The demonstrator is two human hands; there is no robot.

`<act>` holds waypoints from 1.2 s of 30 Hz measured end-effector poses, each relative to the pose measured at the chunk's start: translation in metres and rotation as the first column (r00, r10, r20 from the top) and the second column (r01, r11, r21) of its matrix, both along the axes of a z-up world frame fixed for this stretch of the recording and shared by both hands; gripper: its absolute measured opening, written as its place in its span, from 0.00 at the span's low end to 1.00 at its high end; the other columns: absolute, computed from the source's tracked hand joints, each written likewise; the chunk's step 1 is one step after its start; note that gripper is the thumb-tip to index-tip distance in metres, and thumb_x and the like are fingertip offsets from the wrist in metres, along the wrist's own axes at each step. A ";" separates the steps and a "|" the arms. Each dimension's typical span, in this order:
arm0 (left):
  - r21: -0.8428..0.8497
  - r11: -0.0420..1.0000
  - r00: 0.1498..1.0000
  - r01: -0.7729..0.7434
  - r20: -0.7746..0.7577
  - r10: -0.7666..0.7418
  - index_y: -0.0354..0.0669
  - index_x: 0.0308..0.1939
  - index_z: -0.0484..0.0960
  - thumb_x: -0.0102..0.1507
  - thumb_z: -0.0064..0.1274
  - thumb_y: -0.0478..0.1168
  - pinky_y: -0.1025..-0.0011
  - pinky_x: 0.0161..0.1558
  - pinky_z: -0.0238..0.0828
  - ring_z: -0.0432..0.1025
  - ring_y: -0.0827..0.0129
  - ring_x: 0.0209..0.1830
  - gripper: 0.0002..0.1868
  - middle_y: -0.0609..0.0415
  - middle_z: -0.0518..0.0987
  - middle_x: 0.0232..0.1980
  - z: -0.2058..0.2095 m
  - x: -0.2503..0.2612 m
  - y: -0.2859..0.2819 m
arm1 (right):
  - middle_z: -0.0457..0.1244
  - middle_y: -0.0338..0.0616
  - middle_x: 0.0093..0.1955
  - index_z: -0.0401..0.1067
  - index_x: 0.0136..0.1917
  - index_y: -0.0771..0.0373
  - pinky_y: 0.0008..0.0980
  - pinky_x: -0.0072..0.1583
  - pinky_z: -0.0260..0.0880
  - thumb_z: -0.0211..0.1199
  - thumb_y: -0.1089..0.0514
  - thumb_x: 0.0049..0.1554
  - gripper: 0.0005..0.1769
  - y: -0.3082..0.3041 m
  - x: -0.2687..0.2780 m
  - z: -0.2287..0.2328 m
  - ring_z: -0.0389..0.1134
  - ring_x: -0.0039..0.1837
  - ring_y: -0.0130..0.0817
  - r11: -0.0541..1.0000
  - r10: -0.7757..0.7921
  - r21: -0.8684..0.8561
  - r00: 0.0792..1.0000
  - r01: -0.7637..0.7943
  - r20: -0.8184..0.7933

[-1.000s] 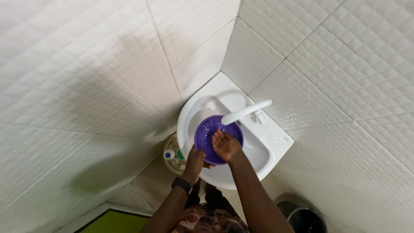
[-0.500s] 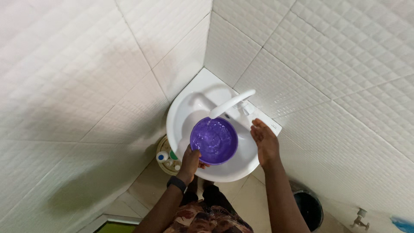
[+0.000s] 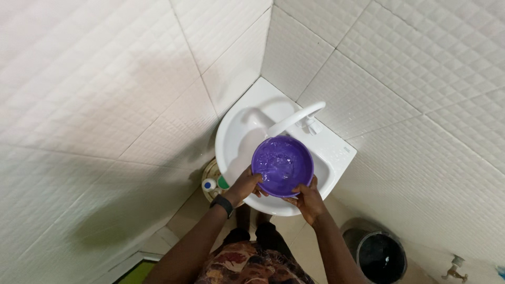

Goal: The person cleans a bathroom sink by scrubbing the basin and rim with a sponge, rinsing it with water from a bowl, and then organizing bottles of cleaning supplies on the corner ledge.

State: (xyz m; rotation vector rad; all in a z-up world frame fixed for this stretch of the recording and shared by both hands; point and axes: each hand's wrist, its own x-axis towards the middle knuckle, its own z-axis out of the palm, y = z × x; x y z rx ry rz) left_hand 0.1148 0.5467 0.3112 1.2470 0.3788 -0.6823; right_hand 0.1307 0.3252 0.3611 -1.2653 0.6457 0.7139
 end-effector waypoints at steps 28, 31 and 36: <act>0.863 -0.500 0.178 -0.064 -0.484 -0.857 0.45 0.81 0.52 0.71 0.33 0.66 0.64 0.79 0.23 0.35 0.64 0.85 0.42 0.57 0.46 0.85 -0.069 0.107 0.107 | 0.58 0.69 0.67 0.27 0.80 0.52 0.51 0.61 0.79 0.54 0.66 0.51 0.53 0.033 0.010 0.026 0.70 0.62 0.58 0.993 -0.030 -0.118 0.996 0.020 -0.081; 0.890 -0.431 0.084 0.151 -0.446 -0.891 0.53 0.80 0.51 0.70 0.32 0.65 0.64 0.80 0.24 0.34 0.65 0.84 0.39 0.62 0.44 0.84 -0.070 0.092 0.100 | 0.59 0.70 0.65 0.27 0.81 0.52 0.52 0.61 0.78 0.55 0.66 0.52 0.54 0.015 0.000 0.024 0.71 0.61 0.57 0.979 -0.002 -0.202 0.997 -0.015 -0.080; 0.927 -0.333 0.069 0.172 -0.348 -0.935 0.51 0.77 0.62 0.73 0.29 0.60 0.59 0.79 0.37 0.45 0.61 0.82 0.32 0.57 0.56 0.82 -0.067 0.047 0.090 | 0.60 0.71 0.64 0.27 0.81 0.54 0.54 0.59 0.80 0.55 0.67 0.52 0.54 0.006 -0.010 0.022 0.71 0.61 0.57 0.968 0.016 -0.249 0.996 -0.038 -0.091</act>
